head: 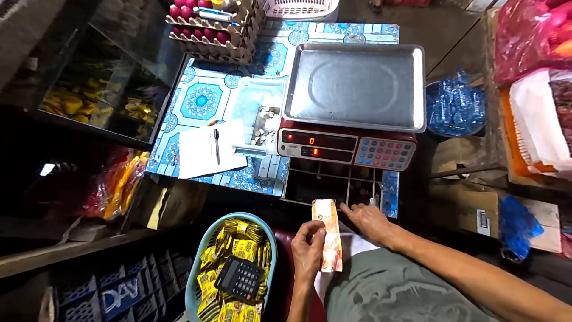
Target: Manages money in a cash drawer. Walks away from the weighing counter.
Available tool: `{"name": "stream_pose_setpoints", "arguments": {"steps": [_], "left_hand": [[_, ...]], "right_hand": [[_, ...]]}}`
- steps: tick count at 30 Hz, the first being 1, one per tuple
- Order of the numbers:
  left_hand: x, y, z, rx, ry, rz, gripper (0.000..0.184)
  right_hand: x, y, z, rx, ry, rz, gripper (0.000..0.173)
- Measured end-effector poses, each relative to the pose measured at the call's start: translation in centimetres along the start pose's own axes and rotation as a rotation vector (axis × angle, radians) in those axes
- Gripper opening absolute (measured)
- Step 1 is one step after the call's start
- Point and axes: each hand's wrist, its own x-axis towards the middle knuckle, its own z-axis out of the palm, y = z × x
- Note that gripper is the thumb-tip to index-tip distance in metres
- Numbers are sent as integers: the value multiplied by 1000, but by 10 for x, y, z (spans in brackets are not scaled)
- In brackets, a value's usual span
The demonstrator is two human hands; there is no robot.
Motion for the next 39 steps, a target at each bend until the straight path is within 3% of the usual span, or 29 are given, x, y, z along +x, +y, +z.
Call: {"name": "stream_pose_setpoints", "arguments": {"steps": [9,19,24,29,30,32,34,35,37,39], "left_hand": [[-14,-10,-5,7,105,70,19],[3,-19,-30,163,151,123,28],[20,-4,-63,251,183,-1,30],[36,22,-69,213,175,-18,31],[39,24,-68,209,157,-5,31],[45,28,-65,207,124,14,29],[48,31,-62,210,116,28,26],[49,31,-60,207,121,35,26],[49,29,-55,200,126,35,25],[49,26,-50,193,105,35,25]], "right_hand": [[-34,-25,32,29,-59,-62,42],[-20,-19,37,77,-172,-73,39],[-15,-14,33,83,-192,-78,41],[-18,-5,26,90,-178,-165,41],[-21,-3,25,96,-122,-216,43],[-28,1,31,122,223,-365,43],[-24,0,32,107,626,-445,26],[-20,-2,27,104,729,-440,15],[-5,-5,11,97,764,-379,10],[17,-7,-7,71,669,-309,13]]}}
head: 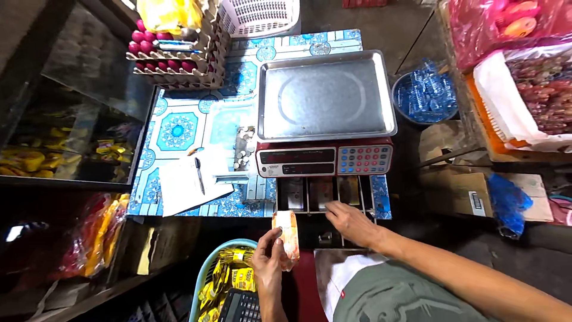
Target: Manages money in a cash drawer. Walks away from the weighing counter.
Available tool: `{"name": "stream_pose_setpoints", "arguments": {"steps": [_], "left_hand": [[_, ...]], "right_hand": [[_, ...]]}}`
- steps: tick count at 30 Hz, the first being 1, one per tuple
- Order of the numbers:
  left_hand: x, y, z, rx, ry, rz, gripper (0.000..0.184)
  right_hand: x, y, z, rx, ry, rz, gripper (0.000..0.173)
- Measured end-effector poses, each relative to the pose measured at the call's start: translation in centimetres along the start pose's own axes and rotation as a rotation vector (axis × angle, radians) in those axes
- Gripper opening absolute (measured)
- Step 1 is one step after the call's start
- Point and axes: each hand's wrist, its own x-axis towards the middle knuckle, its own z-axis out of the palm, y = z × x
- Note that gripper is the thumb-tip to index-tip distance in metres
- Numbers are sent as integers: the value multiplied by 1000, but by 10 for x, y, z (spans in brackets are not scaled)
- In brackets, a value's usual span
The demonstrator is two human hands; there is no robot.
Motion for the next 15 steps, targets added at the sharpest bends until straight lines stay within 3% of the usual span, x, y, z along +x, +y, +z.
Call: {"name": "stream_pose_setpoints", "arguments": {"steps": [3,5,7,12,15], "left_hand": [[-5,-4,4,-25,-28,-9,25],[-10,-8,1,-35,-24,-8,25],[-15,-12,-5,-37,12,-22,24],[-25,-22,-15,-39,73,-71,24],[-26,-25,-13,-45,75,-68,24]], "right_hand": [[36,7,-6,-46,-284,143,35],[50,12,-20,-50,-562,280,36],[56,13,-26,-109,-722,334,33],[61,5,-25,-233,-792,316,31],[63,7,-18,-247,-670,251,27]]}}
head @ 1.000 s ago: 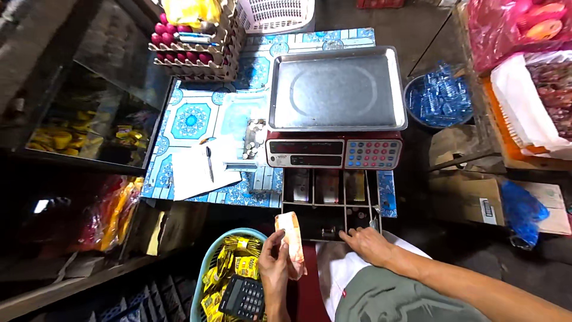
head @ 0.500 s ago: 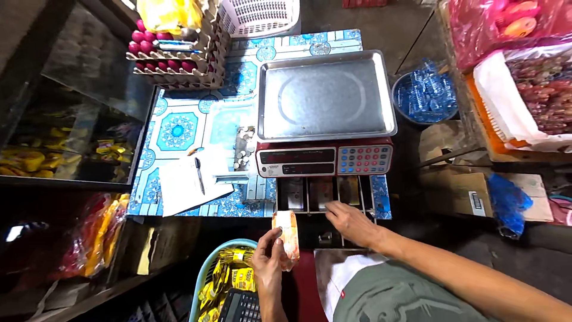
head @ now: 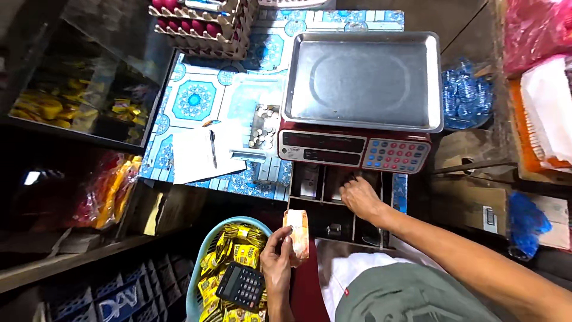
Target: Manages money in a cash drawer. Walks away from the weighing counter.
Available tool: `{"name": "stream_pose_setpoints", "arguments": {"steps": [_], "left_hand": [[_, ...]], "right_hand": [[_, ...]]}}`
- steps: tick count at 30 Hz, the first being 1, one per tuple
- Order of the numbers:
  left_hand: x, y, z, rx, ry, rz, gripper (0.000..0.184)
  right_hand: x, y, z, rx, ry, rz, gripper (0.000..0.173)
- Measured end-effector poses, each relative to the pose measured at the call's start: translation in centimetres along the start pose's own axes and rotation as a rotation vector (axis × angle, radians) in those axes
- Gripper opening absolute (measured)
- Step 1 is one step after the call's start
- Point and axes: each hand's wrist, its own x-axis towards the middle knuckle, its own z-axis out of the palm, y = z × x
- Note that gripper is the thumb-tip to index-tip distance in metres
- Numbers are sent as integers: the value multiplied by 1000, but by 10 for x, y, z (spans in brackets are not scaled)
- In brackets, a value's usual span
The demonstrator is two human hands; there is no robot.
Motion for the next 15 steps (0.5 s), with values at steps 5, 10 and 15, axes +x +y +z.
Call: {"name": "stream_pose_setpoints", "arguments": {"steps": [5,10,15], "left_hand": [[-1,1,12,-71,-44,-12,24],[-1,0,14,-91,-62,-22,24],[-1,-2,10,-92,-50,-2,24]], "right_hand": [[17,8,-14,-4,-13,-114,30],[23,21,-25,-49,-89,-234,38],[15,37,-11,-173,199,-460,21]]}}
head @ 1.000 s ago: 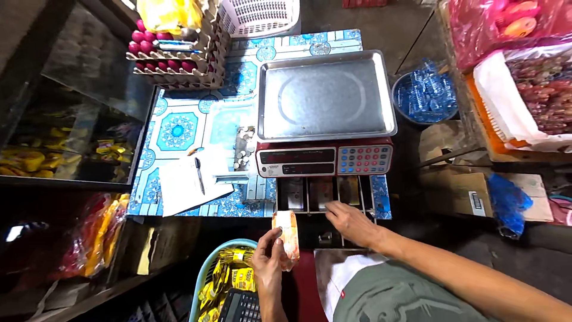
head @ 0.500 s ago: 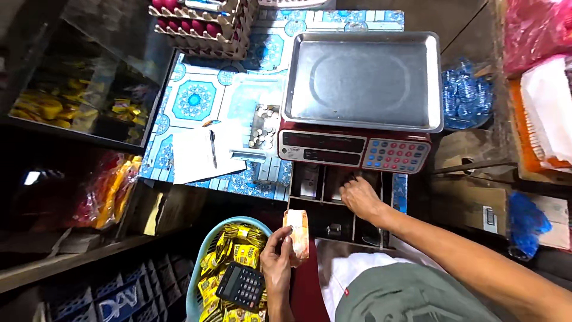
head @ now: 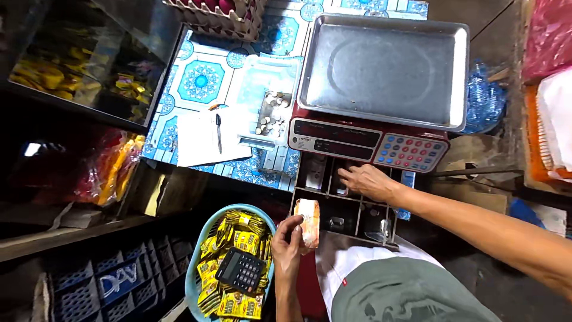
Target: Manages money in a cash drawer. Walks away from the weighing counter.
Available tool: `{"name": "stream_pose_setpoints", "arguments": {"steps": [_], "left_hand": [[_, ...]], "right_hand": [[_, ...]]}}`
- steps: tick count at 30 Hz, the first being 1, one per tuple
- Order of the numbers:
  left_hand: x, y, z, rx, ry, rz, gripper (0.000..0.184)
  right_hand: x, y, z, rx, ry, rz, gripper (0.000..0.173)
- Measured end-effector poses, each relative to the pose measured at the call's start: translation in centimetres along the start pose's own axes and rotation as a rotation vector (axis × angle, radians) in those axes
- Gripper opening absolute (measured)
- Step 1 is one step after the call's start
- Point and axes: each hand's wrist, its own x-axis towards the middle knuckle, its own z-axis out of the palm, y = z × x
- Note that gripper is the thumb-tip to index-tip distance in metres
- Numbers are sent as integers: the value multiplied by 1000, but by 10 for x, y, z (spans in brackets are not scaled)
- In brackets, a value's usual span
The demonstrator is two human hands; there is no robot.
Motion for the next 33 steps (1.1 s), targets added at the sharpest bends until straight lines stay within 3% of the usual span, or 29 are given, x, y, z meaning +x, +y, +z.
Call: {"name": "stream_pose_setpoints", "arguments": {"steps": [3,6,9,11,13,16,19,21,23,25,28,29,31,32,33], "left_hand": [[0,0,-6,15,11,14,25],[1,4,-7,-10,5,-5,26],[3,11,4,-89,-87,-8,28],[4,12,26,-126,-173,68,28],[4,12,58,-93,-243,227,29],[-7,26,112,-70,-348,460,28],[-24,37,148,-77,-489,627,28],[-31,36,157,-46,-536,699,30],[-38,30,163,-46,-540,660,28],[-42,23,167,-46,-523,581,28],[-36,17,154,104,-318,595,30],[-29,13,143,145,-235,565,31],[-16,9,117,130,-86,403,34],[-10,10,105,93,-16,314,35],[-5,11,95,64,47,260,36]], "right_hand": [[-31,-9,11,-104,366,-72,8],[-78,-29,11,-116,755,42,16],[-119,-53,3,406,913,114,14],[-137,-70,-2,982,948,186,16],[-145,-80,-1,1340,925,290,13],[-150,-81,21,1416,815,398,11],[-154,-87,36,1553,944,503,4],[-166,-84,41,1497,1011,452,5],[-179,-80,43,1522,1080,411,8],[-184,-80,43,1504,1212,521,11],[-193,-79,38,1305,1309,609,7],[-192,-79,31,1329,1309,618,13],[-179,-81,13,1462,1129,640,53],[-165,-80,8,1534,1011,639,63],[-146,-78,7,1577,905,633,61]]}}
